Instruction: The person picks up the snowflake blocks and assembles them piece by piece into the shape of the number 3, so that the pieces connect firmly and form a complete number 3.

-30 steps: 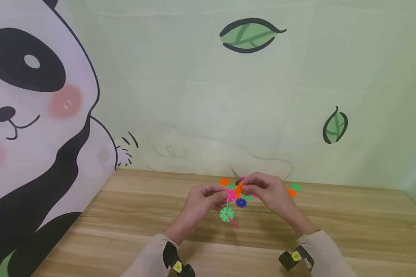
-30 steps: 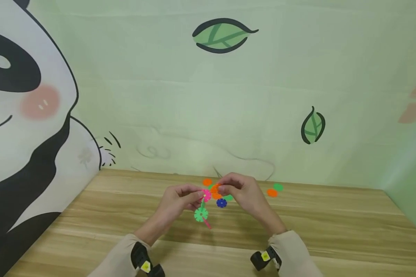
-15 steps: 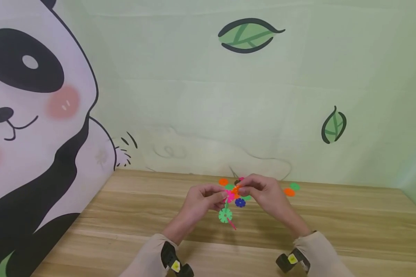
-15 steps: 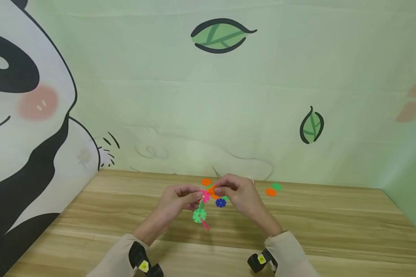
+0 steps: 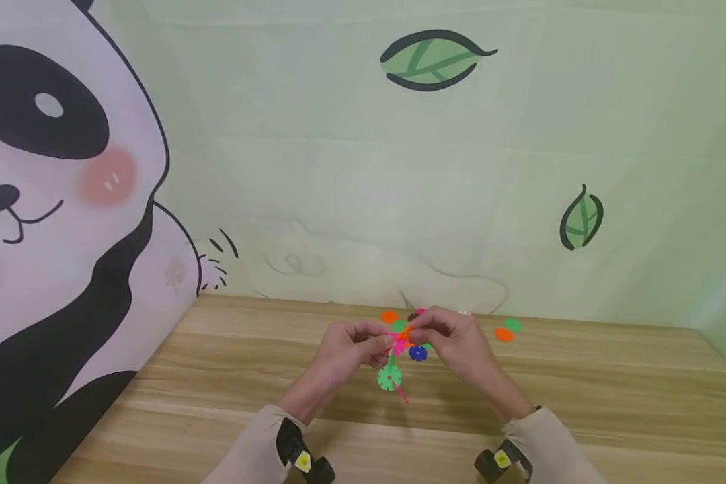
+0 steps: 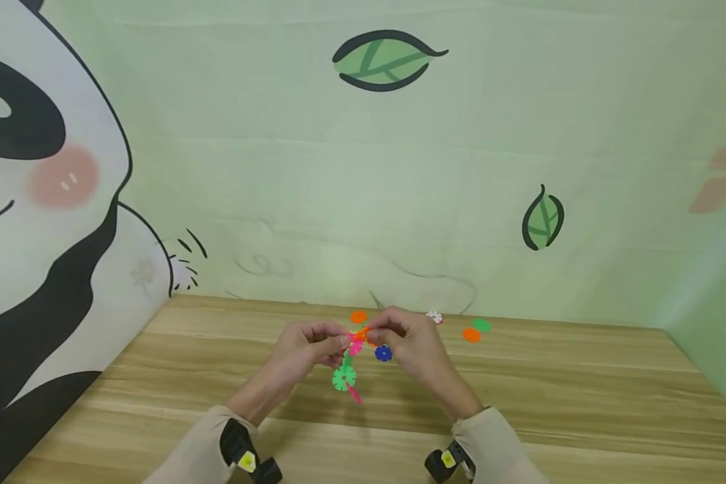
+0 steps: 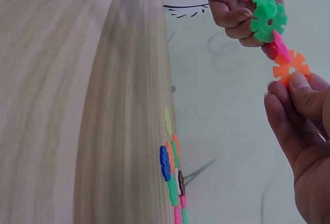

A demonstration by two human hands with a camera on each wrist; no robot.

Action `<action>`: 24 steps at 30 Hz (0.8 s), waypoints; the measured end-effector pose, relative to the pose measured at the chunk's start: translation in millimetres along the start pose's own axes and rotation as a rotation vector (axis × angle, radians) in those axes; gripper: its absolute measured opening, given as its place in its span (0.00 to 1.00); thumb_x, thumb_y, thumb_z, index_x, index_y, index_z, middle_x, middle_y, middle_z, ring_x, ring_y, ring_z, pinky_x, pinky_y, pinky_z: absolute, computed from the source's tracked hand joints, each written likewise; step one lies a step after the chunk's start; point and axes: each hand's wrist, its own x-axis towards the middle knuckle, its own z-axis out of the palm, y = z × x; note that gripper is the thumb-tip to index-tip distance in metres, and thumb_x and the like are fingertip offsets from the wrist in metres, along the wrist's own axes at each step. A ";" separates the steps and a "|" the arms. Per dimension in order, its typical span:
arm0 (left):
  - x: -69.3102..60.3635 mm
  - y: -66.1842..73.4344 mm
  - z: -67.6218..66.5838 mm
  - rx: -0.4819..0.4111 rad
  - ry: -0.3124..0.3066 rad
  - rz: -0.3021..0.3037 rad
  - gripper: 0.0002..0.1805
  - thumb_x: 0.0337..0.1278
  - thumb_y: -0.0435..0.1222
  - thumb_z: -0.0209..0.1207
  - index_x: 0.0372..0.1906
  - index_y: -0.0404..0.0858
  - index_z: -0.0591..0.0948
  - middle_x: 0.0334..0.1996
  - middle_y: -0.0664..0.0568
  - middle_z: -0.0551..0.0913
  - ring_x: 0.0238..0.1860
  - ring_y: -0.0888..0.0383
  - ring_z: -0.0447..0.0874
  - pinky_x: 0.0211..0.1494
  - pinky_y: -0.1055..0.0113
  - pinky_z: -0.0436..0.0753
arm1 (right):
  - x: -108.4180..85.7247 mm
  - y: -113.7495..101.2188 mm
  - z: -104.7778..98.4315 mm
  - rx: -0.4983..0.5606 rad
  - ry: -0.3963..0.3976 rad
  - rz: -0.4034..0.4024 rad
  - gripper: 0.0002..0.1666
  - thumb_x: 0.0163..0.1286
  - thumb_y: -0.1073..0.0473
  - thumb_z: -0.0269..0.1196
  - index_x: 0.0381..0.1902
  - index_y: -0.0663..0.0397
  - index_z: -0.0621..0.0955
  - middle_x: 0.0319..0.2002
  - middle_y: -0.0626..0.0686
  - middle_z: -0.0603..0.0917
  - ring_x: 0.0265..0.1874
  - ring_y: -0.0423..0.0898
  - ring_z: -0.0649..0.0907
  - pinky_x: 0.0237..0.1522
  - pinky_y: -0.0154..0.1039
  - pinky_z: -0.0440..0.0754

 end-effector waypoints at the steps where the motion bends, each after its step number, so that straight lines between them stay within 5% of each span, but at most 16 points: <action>1: 0.0 0.2 -0.3 0.000 -0.001 -0.002 0.09 0.70 0.30 0.67 0.47 0.26 0.87 0.32 0.49 0.88 0.30 0.57 0.86 0.40 0.65 0.91 | 0.1 0.1 0.5 0.006 0.002 0.002 0.07 0.68 0.74 0.70 0.39 0.60 0.89 0.36 0.51 0.91 0.35 0.45 0.89 0.45 0.36 0.90; 20: 0.0 -0.3 1.9 -0.020 -0.065 -0.006 0.09 0.69 0.31 0.68 0.44 0.26 0.87 0.32 0.46 0.89 0.31 0.54 0.90 0.43 0.59 0.93 | 2.6 -1.9 -12.7 0.086 -0.092 -0.038 0.10 0.69 0.74 0.69 0.46 0.63 0.90 0.42 0.57 0.89 0.39 0.47 0.91 0.49 0.41 0.91; 24: -0.5 -0.1 2.4 -0.013 -0.056 -0.010 0.09 0.69 0.32 0.67 0.44 0.27 0.87 0.33 0.45 0.89 0.33 0.53 0.90 0.45 0.59 0.93 | 2.7 -3.0 -13.1 0.080 -0.099 -0.041 0.11 0.69 0.74 0.69 0.47 0.63 0.90 0.45 0.58 0.90 0.42 0.55 0.91 0.50 0.40 0.90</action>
